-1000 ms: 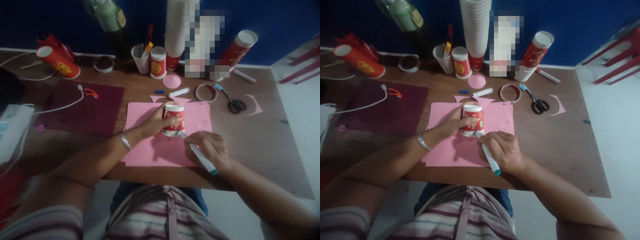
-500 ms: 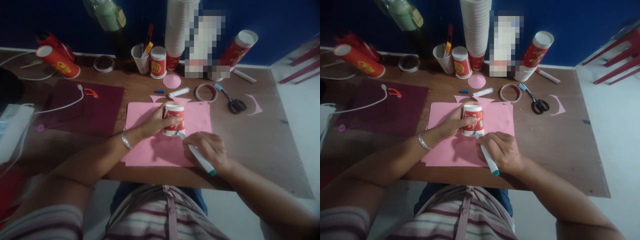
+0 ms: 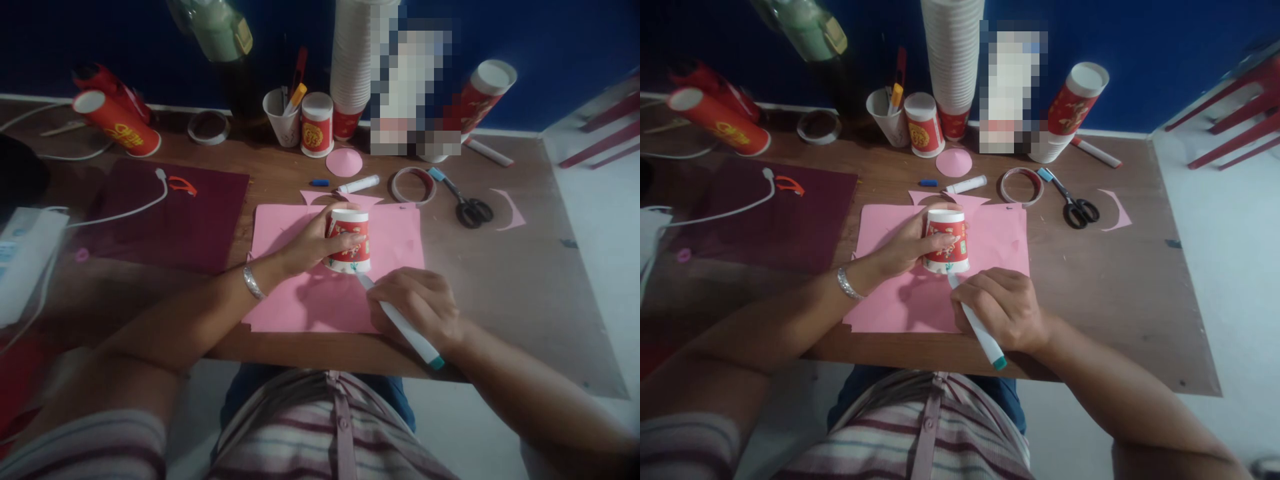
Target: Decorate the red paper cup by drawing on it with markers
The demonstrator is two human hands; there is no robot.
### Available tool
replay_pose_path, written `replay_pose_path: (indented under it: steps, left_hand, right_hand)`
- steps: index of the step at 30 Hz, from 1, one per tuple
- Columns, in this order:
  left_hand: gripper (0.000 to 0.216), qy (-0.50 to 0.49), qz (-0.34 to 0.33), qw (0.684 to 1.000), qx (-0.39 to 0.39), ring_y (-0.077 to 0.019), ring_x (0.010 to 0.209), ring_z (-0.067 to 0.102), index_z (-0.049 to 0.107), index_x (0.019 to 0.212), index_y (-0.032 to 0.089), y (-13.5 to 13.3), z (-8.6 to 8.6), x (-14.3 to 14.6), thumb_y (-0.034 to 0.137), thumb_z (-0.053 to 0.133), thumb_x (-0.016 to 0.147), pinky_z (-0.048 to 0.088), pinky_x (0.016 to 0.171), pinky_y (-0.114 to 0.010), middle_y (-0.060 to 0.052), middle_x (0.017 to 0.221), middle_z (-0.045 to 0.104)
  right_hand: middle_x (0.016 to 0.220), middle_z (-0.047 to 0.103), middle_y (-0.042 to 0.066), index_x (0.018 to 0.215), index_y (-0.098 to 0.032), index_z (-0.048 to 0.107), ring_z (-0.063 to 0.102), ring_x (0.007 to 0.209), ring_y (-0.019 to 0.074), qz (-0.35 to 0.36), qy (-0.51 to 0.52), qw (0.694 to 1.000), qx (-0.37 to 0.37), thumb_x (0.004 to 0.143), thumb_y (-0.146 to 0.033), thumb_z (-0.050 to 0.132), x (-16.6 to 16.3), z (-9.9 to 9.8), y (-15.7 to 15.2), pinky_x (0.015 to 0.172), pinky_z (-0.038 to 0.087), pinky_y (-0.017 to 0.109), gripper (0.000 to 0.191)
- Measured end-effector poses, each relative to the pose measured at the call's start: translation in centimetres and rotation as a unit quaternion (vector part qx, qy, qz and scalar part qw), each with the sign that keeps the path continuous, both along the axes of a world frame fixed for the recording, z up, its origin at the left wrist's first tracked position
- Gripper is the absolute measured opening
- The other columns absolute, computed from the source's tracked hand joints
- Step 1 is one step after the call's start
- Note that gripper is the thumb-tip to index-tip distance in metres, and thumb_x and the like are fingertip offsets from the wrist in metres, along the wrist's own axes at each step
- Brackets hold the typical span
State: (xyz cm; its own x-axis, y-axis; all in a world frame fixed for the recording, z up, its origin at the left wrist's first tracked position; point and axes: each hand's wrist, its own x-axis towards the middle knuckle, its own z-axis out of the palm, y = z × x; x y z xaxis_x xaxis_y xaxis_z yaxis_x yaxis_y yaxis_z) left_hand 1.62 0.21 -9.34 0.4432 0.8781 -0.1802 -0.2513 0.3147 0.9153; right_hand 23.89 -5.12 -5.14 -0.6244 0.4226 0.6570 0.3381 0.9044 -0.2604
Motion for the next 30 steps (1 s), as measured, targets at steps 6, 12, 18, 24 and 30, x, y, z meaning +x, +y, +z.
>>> replay_pose_path:
  steps: [6, 12, 18, 24, 30]
  left_hand:
    - [0.067, 0.005, 0.0, 1.0, 0.008, -0.0219, 0.104, 0.072, 0.056, 0.135, 0.024, 0.05, -0.17, -0.06, 0.044, 0.092, 0.083, 0.061, 0.088, -0.038, -0.01, 0.126, 0.074]
    - [0.067, 0.009, 0.001, 1.0, 0.013, -0.0222, 0.103, 0.072, 0.056, 0.136, 0.023, 0.08, -0.15, -0.05, 0.044, 0.092, 0.083, 0.06, 0.09, -0.039, -0.009, 0.122, 0.074]
    - [0.069, 0.002, 0.005, 1.0, 0.005, -0.021, 0.102, 0.072, 0.055, 0.135, 0.022, 0.03, 0.0, 0.05, 0.043, 0.093, 0.081, 0.06, 0.088, -0.037, -0.007, 0.118, 0.074]
    - [0.067, 0.012, 0.004, 1.0, 0.013, -0.021, 0.103, 0.072, 0.056, 0.135, 0.024, 0.01, -0.18, 0.01, 0.044, 0.092, 0.082, 0.06, 0.089, -0.037, -0.008, 0.121, 0.075]
    - [0.067, 0.014, 0.005, 1.0, 0.018, -0.0207, 0.102, 0.073, 0.057, 0.134, 0.023, 0.09, -0.26, -0.03, 0.045, 0.093, 0.082, 0.061, 0.089, -0.037, -0.009, 0.121, 0.075]
  right_hand:
    - [0.077, 0.07, -0.002, 0.109, -0.021, 0.063, 0.064, 0.061, 0.0136, -0.003, 0.001, 1.0, 0.002, 0.093, -0.002, 0.064, -0.04, -0.25, 0.04, 0.056, 0.056, 0.028, 0.025]
    - [0.077, 0.071, -0.001, 0.109, -0.02, 0.062, 0.063, 0.061, 0.0138, -0.014, -0.005, 1.0, 0.007, 0.096, -0.003, 0.066, -0.13, -0.25, 0.12, 0.056, 0.056, 0.028, 0.021]
    - [0.076, 0.071, -0.001, 0.11, -0.021, 0.063, 0.064, 0.061, 0.014, -0.018, -0.007, 1.0, 0.001, 0.096, -0.004, 0.067, -0.12, -0.3, 0.1, 0.057, 0.055, 0.027, 0.022]
    - [0.077, 0.072, -0.001, 0.11, -0.021, 0.064, 0.066, 0.061, 0.0139, -0.022, -0.003, 1.0, 0.001, 0.096, -0.004, 0.068, -0.12, -0.4, 0.16, 0.058, 0.056, 0.027, 0.022]
    - [0.076, 0.071, -0.001, 0.109, -0.02, 0.064, 0.063, 0.06, 0.0136, -0.026, -0.005, 1.0, 0.01, 0.097, -0.004, 0.068, -0.18, -0.4, 0.21, 0.057, 0.055, 0.027, 0.02]
